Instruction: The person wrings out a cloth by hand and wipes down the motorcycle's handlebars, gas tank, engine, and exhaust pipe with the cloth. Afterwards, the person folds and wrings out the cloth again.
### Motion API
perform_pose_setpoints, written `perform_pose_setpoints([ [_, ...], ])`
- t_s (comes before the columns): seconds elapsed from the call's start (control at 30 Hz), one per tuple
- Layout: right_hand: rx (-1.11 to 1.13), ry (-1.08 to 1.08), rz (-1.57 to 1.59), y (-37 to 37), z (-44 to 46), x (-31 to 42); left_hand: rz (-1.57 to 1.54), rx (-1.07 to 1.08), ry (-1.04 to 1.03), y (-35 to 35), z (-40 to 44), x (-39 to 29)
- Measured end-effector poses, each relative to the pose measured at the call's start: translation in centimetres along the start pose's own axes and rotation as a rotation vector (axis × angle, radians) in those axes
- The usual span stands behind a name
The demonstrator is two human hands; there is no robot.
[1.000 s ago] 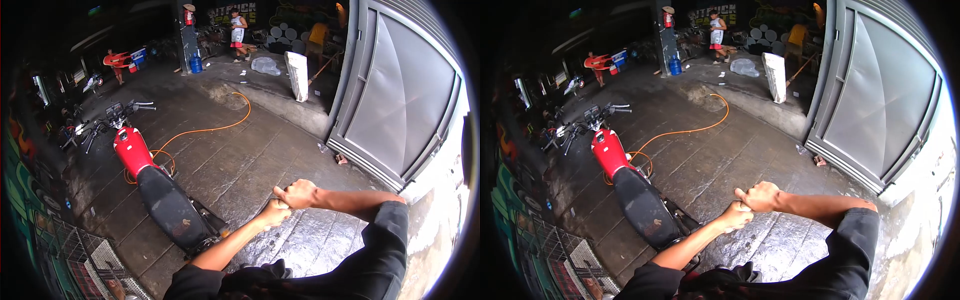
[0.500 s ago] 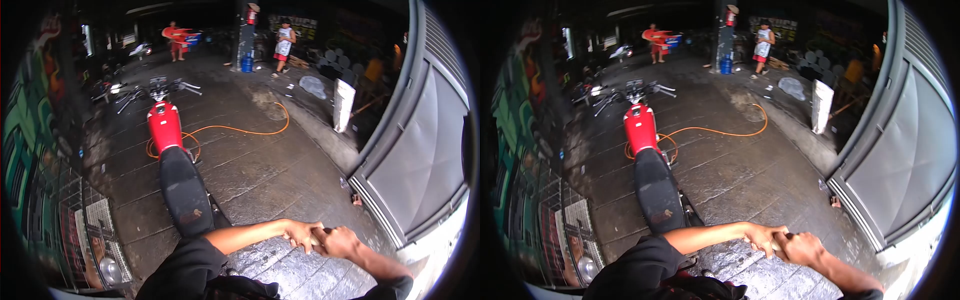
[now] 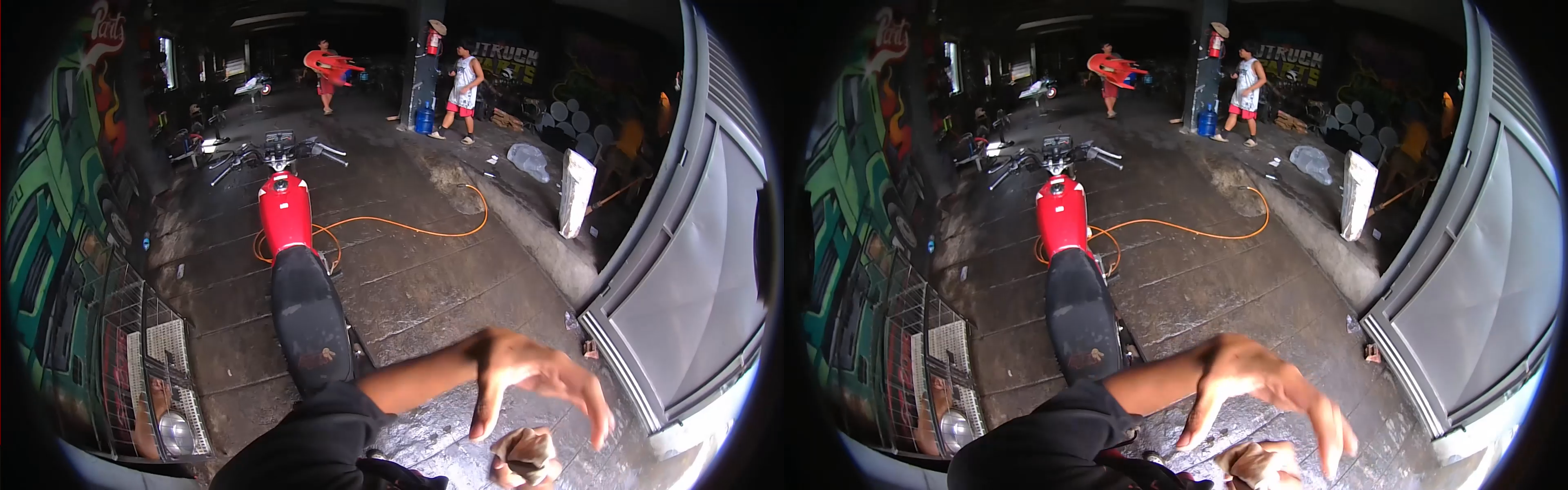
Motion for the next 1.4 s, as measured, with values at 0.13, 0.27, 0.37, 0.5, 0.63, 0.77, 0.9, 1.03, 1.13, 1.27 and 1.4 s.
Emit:
perform_pose_setpoints([
  [0.13, -0.07, 0.005, 0.31, 2.0, 1.0, -1.7, -0.127, -0.086, 0.223, 0.1, -0.1, 11.4],
  [0.27, -0.091, -0.066, 0.497, 2.2, 1.3, -4.6, -0.209, -0.196, 0.299, -2.1, -2.5, 14.4],
  [0.37, -0.086, -0.12, 0.568, 1.3, 1.3, -6.4, -0.246, -0.231, 0.326, -3.0, -3.4, 13.9],
  [0.5, -0.062, -0.152, 0.603, -0.4, 1.3, -7.9, -0.276, -0.249, 0.319, -3.6, -3.2, 13.2],
  [0.63, -0.044, -0.169, 0.609, -2.0, 0.6, -9.6, -0.316, -0.265, 0.275, -5.1, -2.4, 10.6],
  [0.77, -0.036, -0.158, 0.569, -4.0, 0.0, -11.0, -0.398, -0.279, 0.176, -7.1, -1.2, 6.2],
  [0.9, -0.031, -0.121, 0.491, -6.2, -0.7, -12.3, -0.466, -0.285, 0.122, -8.3, -0.6, 3.8],
  [1.03, -0.038, -0.084, 0.421, -8.1, -1.8, -13.5, -0.476, -0.317, 0.078, -8.4, -0.7, 3.6],
  [1.13, -0.034, -0.067, 0.405, -8.5, -2.4, -13.9, -0.468, -0.338, 0.041, -7.9, -0.8, 3.1],
  [1.27, -0.027, -0.078, 0.504, -6.5, -2.7, -13.5, -0.45, -0.311, -0.05, -7.2, -0.4, 3.3],
  [1.4, 0.023, -0.144, 0.721, -3.5, -1.4, -12.2, -0.411, -0.21, -0.139, -6.7, -0.2, 6.0],
])
Point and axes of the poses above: each hand's wrist, its own z-axis towards the middle knuckle, its own y-axis out of the back of the hand, x = y × z, the point moved 6 cm from there along z, towards the middle knuckle, and after that the axes turned 1 degree about z, right-handed, at the moved point
